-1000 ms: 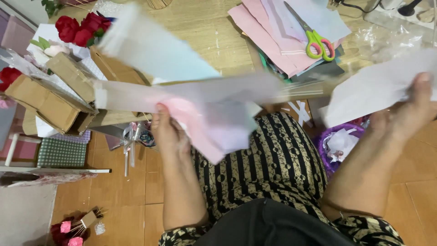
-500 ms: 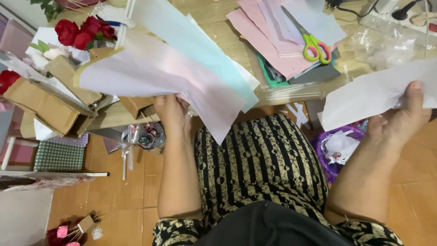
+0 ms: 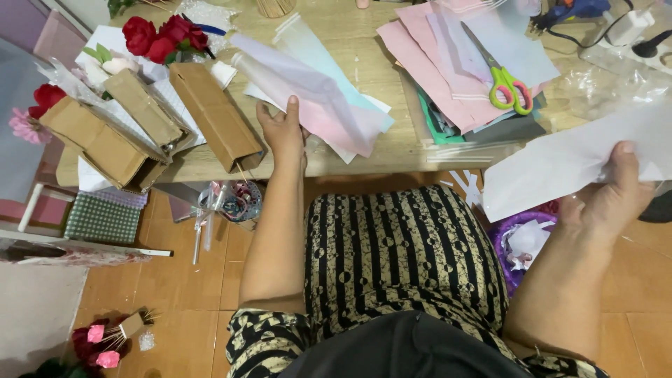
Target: The person folds various sheets of colored and patterned paper by hand. They use a hot glue gun to apply adhesive to the edges of the paper and press the folds together to secure them.
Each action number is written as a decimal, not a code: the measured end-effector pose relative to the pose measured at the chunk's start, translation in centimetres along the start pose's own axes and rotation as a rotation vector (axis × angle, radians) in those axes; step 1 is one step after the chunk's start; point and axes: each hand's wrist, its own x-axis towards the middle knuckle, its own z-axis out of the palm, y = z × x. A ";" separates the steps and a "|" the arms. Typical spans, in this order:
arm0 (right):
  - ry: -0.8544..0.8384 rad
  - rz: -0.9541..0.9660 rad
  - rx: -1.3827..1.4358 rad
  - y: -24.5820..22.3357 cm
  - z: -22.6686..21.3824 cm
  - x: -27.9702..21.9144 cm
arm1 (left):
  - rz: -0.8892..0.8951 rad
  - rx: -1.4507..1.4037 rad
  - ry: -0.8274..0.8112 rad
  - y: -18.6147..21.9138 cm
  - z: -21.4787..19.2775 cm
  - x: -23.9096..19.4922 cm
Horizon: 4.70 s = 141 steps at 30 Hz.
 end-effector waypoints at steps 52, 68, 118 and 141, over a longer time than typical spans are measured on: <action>-0.260 0.482 0.129 4.2 4.7 -6.7 | 0.573 0.485 -0.498 -2.2 -11.5 -9.6; -0.209 0.206 0.133 1.0 5.7 -8.4 | 0.472 1.073 -1.031 1.3 -5.0 -19.2; -1.262 -0.429 -0.820 -2.7 7.5 -14.2 | 1.692 1.212 -0.638 -1.9 -3.6 -20.5; -0.490 0.106 -0.681 -2.8 2.4 -7.8 | 1.963 0.942 -0.791 -0.7 -3.9 -19.8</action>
